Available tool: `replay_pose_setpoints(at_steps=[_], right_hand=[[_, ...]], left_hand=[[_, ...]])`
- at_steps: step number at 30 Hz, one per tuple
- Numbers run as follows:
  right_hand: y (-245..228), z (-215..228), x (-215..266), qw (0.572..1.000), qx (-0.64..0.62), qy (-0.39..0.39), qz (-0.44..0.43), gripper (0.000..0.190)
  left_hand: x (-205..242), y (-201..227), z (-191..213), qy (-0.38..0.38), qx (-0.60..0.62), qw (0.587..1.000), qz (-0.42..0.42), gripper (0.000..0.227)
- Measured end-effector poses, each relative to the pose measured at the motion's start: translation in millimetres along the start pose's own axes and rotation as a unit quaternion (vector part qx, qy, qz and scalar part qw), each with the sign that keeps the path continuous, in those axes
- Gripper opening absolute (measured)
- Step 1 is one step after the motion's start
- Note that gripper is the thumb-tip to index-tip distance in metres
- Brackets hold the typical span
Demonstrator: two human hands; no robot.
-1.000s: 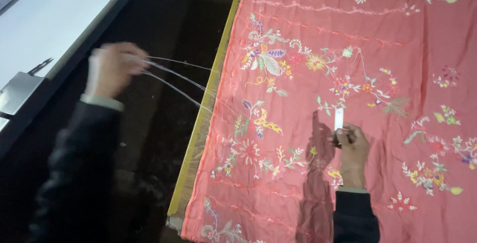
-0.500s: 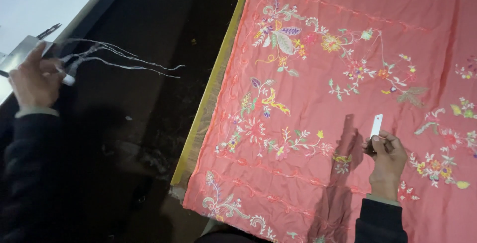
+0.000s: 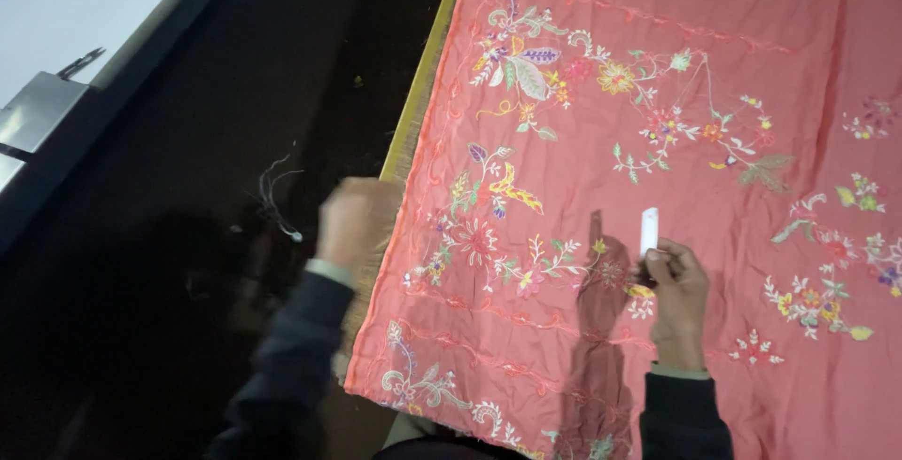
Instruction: The person uses a small blade to cut loose threads and loose embroidery stitches on a pink floral fabric laid out on a table. The person repeatedly picks at the fabric with one hand while cutting with the other, removing small pieces of thread.
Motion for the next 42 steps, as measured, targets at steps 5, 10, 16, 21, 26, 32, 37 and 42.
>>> replay_pose_setpoints(at_steps=[5, 10, 16, 21, 26, 32, 37, 42], right_hand=[[14, -52, 25, 0.999, -0.008, -0.041, -0.014, 0.026], [-6, -105, 61, 0.992, -0.049, -0.103, -0.052, 0.026], [-42, -160, 64, 0.99, 0.028, -0.138, -0.033, 0.027], [-52, -215, 49, 0.972, 0.102, -0.202, 0.056, 0.021], [-76, -220, 57, 0.946, 0.191, -0.229, 0.126, 0.019], [-89, -218, 61, 0.947, 0.178, -0.24, 0.122, 0.019], [-84, -219, 64, 0.894, 0.293, -0.284, 0.183, 0.026], [-79, -223, 76, 0.956, 0.107, -0.272, 0.037, 0.025]], left_hand=[[20, 67, -80, 0.045, 0.084, 0.987, -0.131, 0.017], [34, 74, -103, 0.095, -0.002, 0.985, -0.146, 0.016], [21, 98, -36, -0.143, 0.224, 0.962, 0.055, 0.012], [15, 97, -33, -0.12, 0.139, 0.983, 0.025, 0.01], [20, 98, -20, -0.098, 0.165, 0.981, 0.016, 0.011], [24, 101, 0, -0.067, 0.245, 0.967, 0.004, 0.008], [27, 100, 10, -0.032, 0.297, 0.954, 0.003, 0.009], [39, 94, 17, 0.072, 0.474, 0.863, 0.158, 0.01]])
Point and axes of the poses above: each hand's wrist, its own x-axis away from the middle knuckle, its own z-axis out of the back of the hand, y = z × x, the point moved 1 cm from there along -x, towards the middle knuckle, and after that the axes turned 10 degrees about y, right-handed, at the moved point
